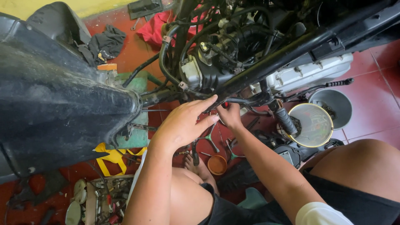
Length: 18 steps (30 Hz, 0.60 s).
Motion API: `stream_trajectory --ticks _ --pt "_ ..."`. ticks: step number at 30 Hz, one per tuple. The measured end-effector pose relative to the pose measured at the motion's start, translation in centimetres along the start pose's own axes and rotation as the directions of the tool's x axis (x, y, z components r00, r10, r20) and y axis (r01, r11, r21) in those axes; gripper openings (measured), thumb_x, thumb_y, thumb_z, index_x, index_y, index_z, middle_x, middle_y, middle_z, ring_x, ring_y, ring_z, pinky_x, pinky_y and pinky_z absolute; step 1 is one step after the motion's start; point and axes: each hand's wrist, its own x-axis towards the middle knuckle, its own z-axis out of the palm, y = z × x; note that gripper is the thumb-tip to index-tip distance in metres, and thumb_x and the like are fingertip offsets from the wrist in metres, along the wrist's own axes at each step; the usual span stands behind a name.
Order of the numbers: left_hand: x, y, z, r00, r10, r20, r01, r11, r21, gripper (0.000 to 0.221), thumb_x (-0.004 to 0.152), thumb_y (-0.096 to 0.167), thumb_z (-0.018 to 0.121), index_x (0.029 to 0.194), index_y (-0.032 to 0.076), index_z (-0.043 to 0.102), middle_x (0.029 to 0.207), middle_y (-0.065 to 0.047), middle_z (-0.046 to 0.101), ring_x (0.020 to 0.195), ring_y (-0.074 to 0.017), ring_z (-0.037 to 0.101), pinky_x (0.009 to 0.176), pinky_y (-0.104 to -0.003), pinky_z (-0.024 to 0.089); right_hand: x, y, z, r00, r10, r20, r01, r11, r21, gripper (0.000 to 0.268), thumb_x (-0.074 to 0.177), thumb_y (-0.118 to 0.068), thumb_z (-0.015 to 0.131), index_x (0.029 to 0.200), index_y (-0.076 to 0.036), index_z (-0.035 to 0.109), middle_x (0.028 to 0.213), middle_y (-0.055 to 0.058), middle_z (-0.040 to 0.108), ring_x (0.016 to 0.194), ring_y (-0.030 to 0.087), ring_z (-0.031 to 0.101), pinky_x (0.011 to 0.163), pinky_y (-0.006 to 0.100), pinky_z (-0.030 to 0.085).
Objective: Cleaning the exterior of a motorcycle engine using a small brush to remove dirt and grime.
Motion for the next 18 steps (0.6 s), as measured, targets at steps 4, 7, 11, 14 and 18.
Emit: stream_trajectory --ticks 4,7,11,14,18 --pt "0.1 0.1 -0.2 1.000 -0.006 0.028 0.006 1.000 0.005 0.059 0.101 0.038 0.051 0.156 0.017 0.046 0.143 -0.019 0.061 0.132 -0.0399 0.057 0.110 -0.051 0.044 -1.2 -3.5 -0.4 0.994 -0.098 0.042 0.096 0.994 0.045 0.020 0.089 -0.022 0.084 0.097 -0.005 0.078 0.079 0.012 0.073 0.076 0.018 0.067 0.067 0.037 0.058" --pt "0.4 0.0 -0.1 0.999 -0.008 0.041 0.008 1.000 0.004 0.059 0.101 0.038 0.051 0.156 0.016 0.045 0.143 -0.019 0.061 0.132 -0.0401 0.057 0.109 -0.051 0.045 -1.4 -3.5 -0.5 0.984 -0.168 0.064 0.161 0.981 0.105 0.024 0.092 -0.018 0.082 0.108 0.000 0.078 0.089 0.017 0.076 0.086 0.021 0.069 0.075 0.040 0.061" --pt "0.5 0.3 -0.3 0.996 -0.040 0.080 0.040 0.999 0.008 0.060 0.102 0.038 0.050 0.158 0.017 0.044 0.144 -0.018 0.060 0.133 -0.0391 0.056 0.110 -0.050 0.045 -0.6 0.2 -0.7 0.978 -0.192 0.077 0.182 0.977 0.114 0.024 0.093 -0.015 0.080 0.113 -0.002 0.077 0.093 0.015 0.076 0.091 0.021 0.070 0.076 0.043 0.062" --pt "0.8 0.0 -0.1 0.994 -0.051 0.097 0.051 0.999 0.005 0.060 0.102 0.037 0.050 0.158 0.018 0.042 0.146 -0.017 0.059 0.134 -0.0386 0.055 0.110 -0.050 0.045 -1.4 -2.4 -0.9 0.973 -0.208 0.096 0.199 0.975 0.094 0.024 0.095 -0.014 0.077 0.115 -0.001 0.076 0.096 0.017 0.076 0.092 0.023 0.069 0.077 0.045 0.061" --pt "0.8 0.3 -0.3 0.993 -0.058 0.103 0.060 0.998 -0.013 0.061 0.102 0.036 0.050 0.158 0.016 0.042 0.146 -0.018 0.058 0.134 -0.0394 0.055 0.110 -0.050 0.044 -1.3 -2.8 -0.8 0.983 -0.141 0.121 0.133 0.989 0.070 0.024 0.096 -0.017 0.076 0.113 0.000 0.075 0.093 0.015 0.075 0.090 0.029 0.071 0.078 0.048 0.060"
